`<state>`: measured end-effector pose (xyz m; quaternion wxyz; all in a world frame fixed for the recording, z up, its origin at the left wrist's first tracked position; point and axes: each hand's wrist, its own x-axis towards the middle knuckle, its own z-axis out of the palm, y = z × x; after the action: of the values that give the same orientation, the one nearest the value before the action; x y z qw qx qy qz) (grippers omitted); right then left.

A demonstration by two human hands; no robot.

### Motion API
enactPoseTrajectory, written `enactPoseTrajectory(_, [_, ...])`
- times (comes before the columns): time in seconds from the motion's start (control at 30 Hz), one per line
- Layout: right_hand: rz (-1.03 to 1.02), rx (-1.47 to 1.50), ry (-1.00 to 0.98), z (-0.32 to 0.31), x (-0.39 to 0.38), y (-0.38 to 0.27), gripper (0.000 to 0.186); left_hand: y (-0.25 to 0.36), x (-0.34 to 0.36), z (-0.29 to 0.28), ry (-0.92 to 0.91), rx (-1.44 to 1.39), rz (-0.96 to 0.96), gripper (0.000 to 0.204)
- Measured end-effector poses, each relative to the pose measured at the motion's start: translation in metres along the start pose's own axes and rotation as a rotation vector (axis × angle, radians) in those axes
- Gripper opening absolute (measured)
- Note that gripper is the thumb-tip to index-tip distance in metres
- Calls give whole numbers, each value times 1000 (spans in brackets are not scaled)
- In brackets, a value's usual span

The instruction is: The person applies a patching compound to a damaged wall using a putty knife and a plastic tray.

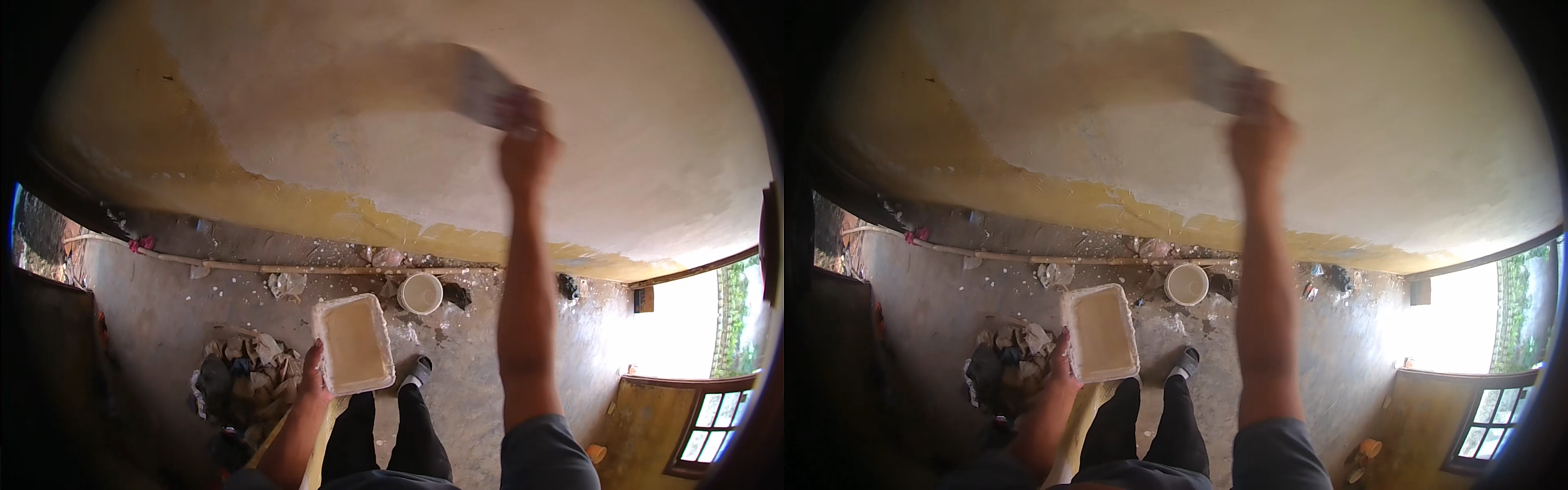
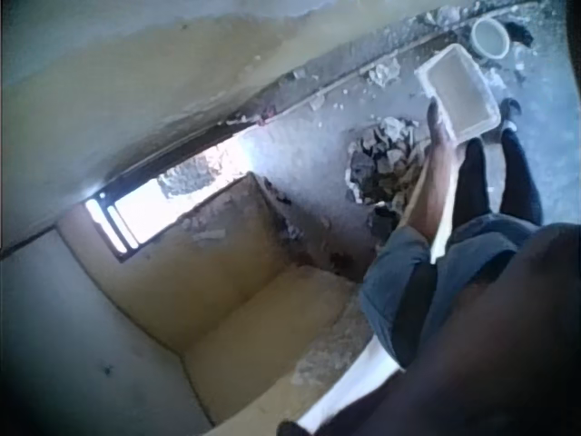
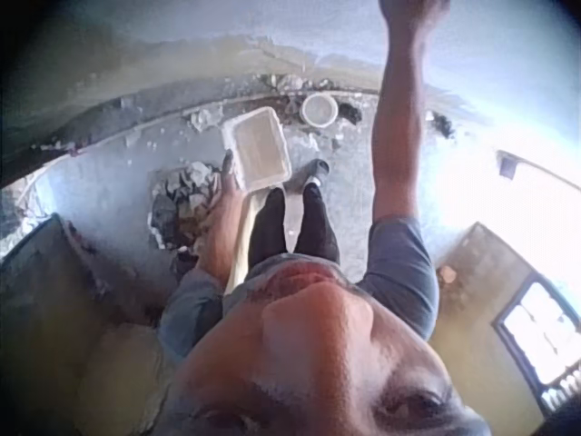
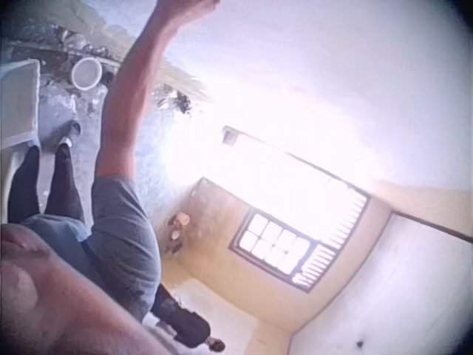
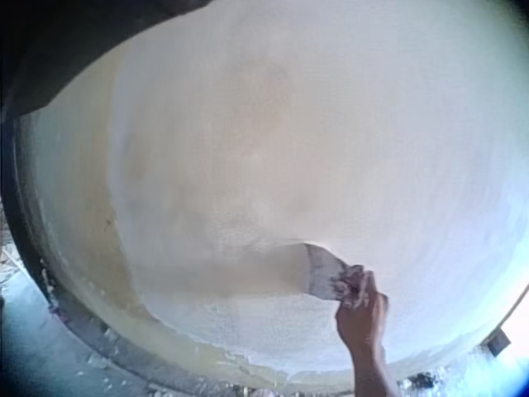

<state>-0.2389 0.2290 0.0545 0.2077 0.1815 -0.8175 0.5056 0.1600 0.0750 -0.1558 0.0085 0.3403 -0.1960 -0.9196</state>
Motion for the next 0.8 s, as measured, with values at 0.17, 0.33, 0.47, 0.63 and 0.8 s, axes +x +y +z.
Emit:
enactPoseTrajectory(0.17, [35,193,433,-123,-19,22,45,-4,6,0,-32,-3,-41,65])
enactPoseTrajectory(0.33, [-109,-542,-30,20,-24,-55,19,4,1,12,-26,3,-45,62])
enactPoseTrajectory(0.47, [11,136,321,-106,-6,102,17,-7,14,-9,32,87,25,64])
enactPoseTrajectory(0.63, [-62,176,238,-23,-71,14,19,-12,19,-30,-48,44,-29,69])
enactPoseTrajectory(0.8, [-196,-215,-282,153,-121,9,11,-16,22,-18,21,67,-76,71])
